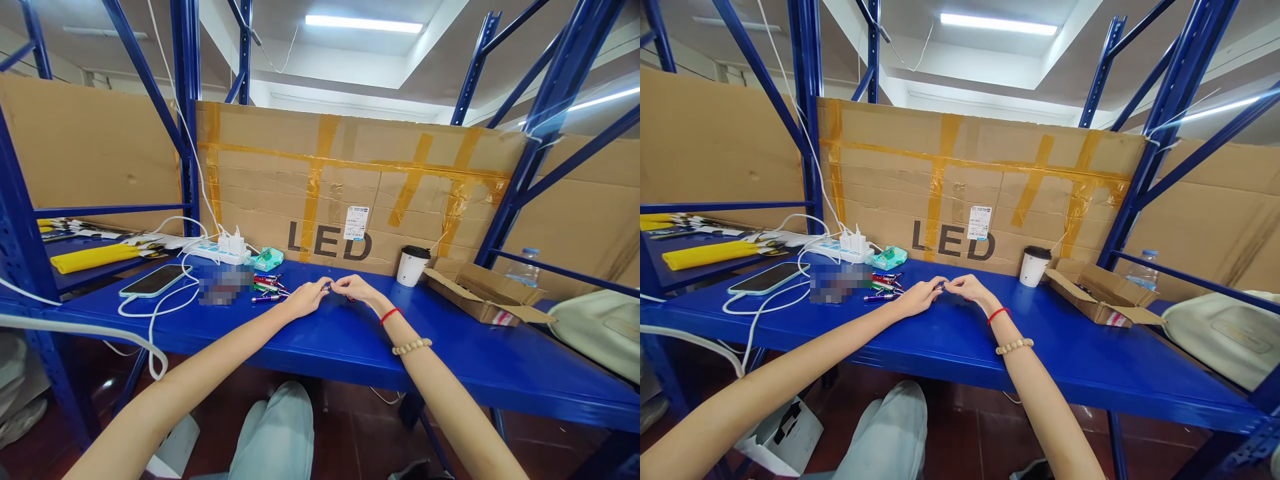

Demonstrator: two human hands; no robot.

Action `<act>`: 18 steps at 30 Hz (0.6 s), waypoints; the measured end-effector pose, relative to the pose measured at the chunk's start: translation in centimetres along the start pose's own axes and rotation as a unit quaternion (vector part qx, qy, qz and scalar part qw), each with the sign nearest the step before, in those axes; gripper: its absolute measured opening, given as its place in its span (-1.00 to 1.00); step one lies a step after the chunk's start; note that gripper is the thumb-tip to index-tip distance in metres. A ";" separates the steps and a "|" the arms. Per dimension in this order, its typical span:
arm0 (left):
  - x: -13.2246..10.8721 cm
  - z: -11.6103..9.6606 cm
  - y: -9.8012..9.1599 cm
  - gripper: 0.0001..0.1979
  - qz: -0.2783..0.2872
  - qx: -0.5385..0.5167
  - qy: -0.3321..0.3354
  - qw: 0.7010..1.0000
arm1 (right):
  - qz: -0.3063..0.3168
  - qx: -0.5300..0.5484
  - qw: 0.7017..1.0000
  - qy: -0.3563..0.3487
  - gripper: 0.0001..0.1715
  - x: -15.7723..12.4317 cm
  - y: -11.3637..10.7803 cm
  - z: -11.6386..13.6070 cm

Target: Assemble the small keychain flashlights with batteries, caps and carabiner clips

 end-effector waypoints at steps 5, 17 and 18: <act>0.1 0.1 0.2 -0.71 0.006 0.020 -0.020 1.000 | -0.012 0.024 0.999 0.037 -0.46 0.0 0.3 0.0; 0.6 0.4 0.6 -0.80 0.002 0.043 -0.037 0.998 | -0.026 0.080 0.989 0.124 -0.46 0.7 0.3 -0.3; 0.6 0.4 0.6 -0.80 0.002 0.043 -0.040 0.998 | -0.025 0.081 0.989 0.120 -0.46 0.7 0.3 -0.2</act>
Point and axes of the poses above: each hand's wrist, its own x-axis towards the middle knuckle, its own y-axis out of the palm, z = x × y, the point moved 1 cm from there along x, towards the middle knuckle, and after that the axes turned 10 degrees about x, right-handed, at the moved point
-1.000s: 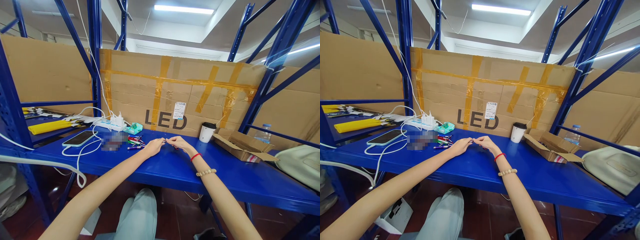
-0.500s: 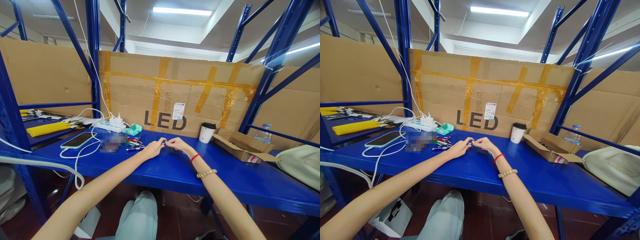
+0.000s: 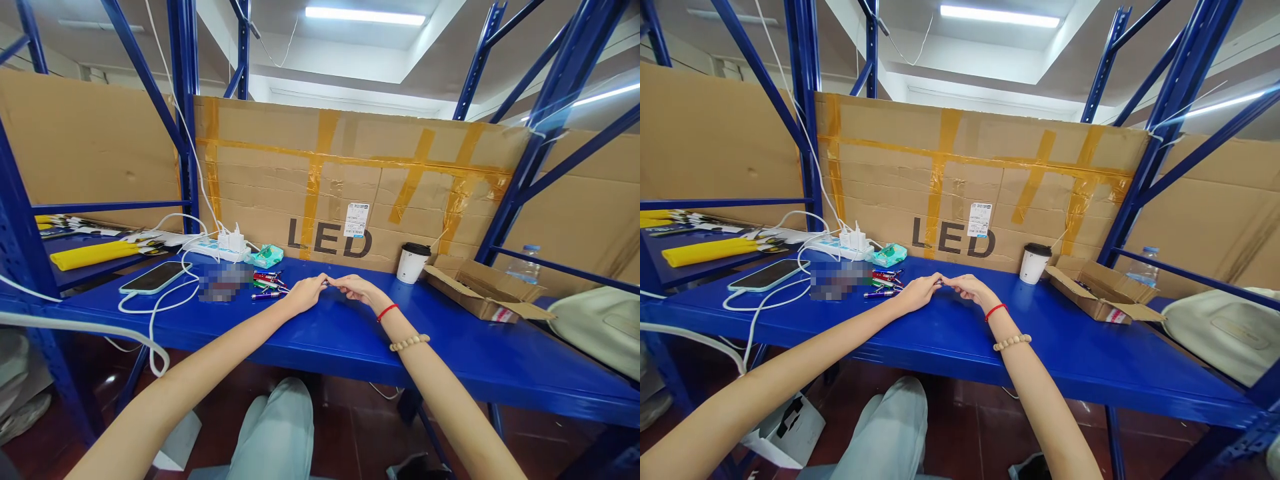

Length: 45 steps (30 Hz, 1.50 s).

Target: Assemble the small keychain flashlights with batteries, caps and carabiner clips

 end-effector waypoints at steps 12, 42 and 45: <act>0.3 -0.1 0.1 -0.76 0.000 -0.021 -0.037 0.999 | -0.018 -0.051 0.981 -0.187 -0.38 -0.3 -0.3 0.3; -0.2 0.0 0.0 -0.70 -0.051 -0.066 0.011 0.996 | -0.035 -0.061 0.991 -0.117 -0.39 0.1 0.3 -0.1; 0.0 0.3 0.3 -0.75 -0.052 -0.068 0.016 0.996 | -0.028 -0.031 0.996 -0.085 -0.36 -0.1 0.6 0.1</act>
Point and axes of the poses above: each hand's wrist, its own x-axis towards the middle knuckle, its own y-axis out of the palm, z = x × y, the point moved 1 cm from there along x, towards the middle knuckle, and after that the axes turned 10 degrees about x, right-handed, at the moved point
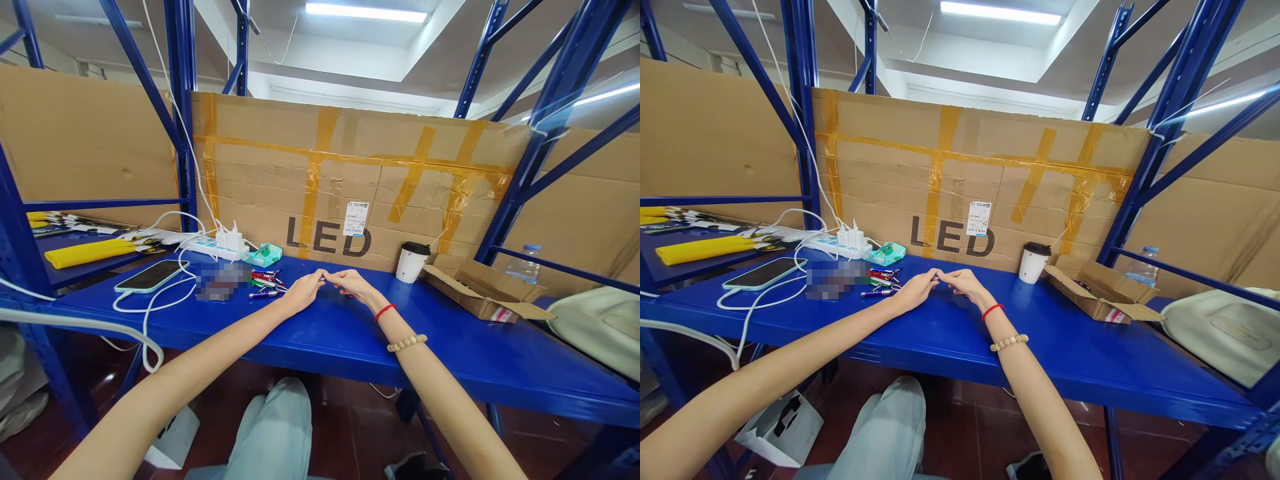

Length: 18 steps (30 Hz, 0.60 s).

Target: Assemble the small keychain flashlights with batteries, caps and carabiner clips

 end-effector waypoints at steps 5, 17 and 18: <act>0.2 0.0 0.1 -0.82 0.006 0.008 0.006 1.000 | 0.017 0.030 0.998 0.046 -0.38 -0.2 -0.1 0.4; 0.2 -0.6 -0.1 -0.81 0.013 0.037 -0.027 0.999 | 0.012 0.037 0.999 0.033 -0.41 0.2 -0.6 -0.1; 0.2 -0.6 -0.1 -0.82 0.014 0.039 -0.028 0.999 | 0.014 0.037 0.999 0.028 -0.41 0.0 -0.7 0.0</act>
Point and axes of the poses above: each hand's wrist, its own x-axis towards the middle knuckle, its own y-axis out of the palm, z = x × y, the point moved 1 cm from there along x, towards the middle knuckle, and after that the axes turned 10 degrees about x, right-handed, at the moved point
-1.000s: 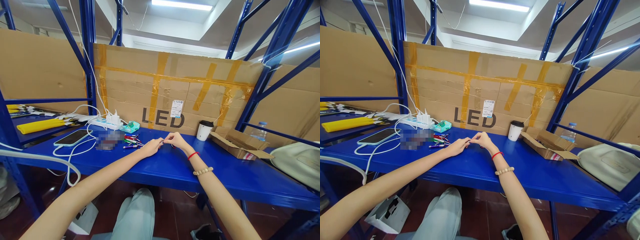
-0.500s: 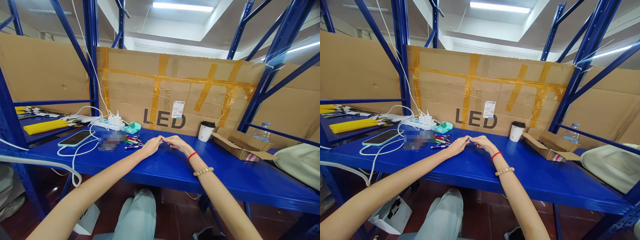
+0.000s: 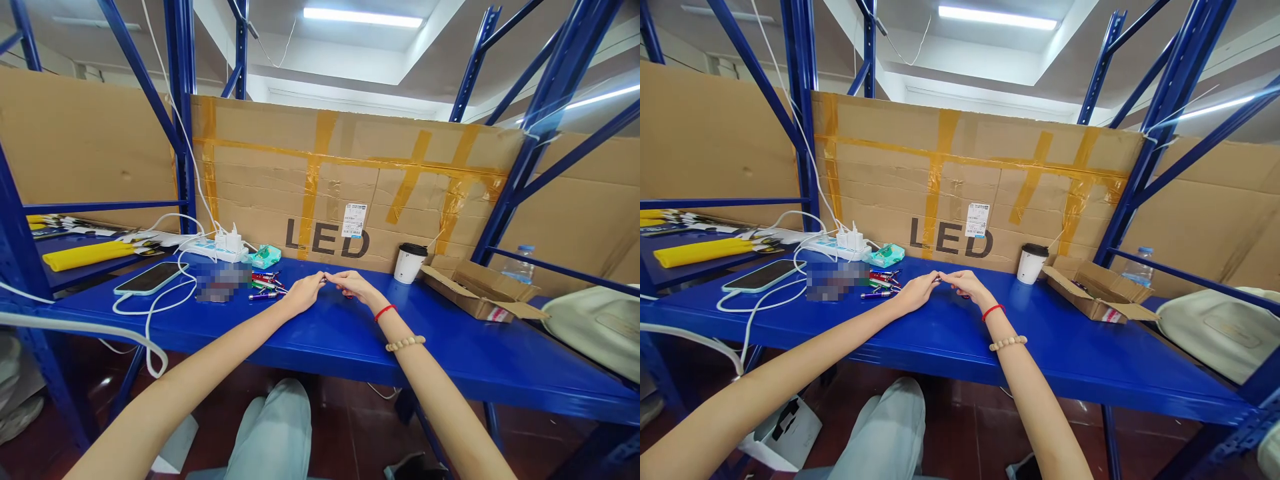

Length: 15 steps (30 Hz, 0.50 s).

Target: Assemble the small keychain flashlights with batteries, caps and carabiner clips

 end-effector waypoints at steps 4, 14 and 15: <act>0.0 -0.1 -0.1 -0.81 0.003 0.007 -0.002 1.000 | 0.020 -0.002 1.000 -0.020 -0.46 -0.7 -0.3 0.4; 0.0 0.1 -0.1 -0.78 0.019 0.022 -0.018 0.999 | 0.013 0.009 0.994 -0.107 -0.43 -0.5 -0.7 0.3; 0.0 0.1 -0.2 -0.77 0.021 0.024 -0.020 0.999 | 0.012 0.009 0.993 -0.114 -0.43 -0.5 -0.7 0.3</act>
Point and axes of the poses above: each hand's wrist, its own x-axis towards the middle knuckle, its own y-axis out of the palm, z = x × y, the point moved 1 cm from there along x, towards the middle knuckle, and after that the axes turned 10 degrees about x, right-handed, at the moved point
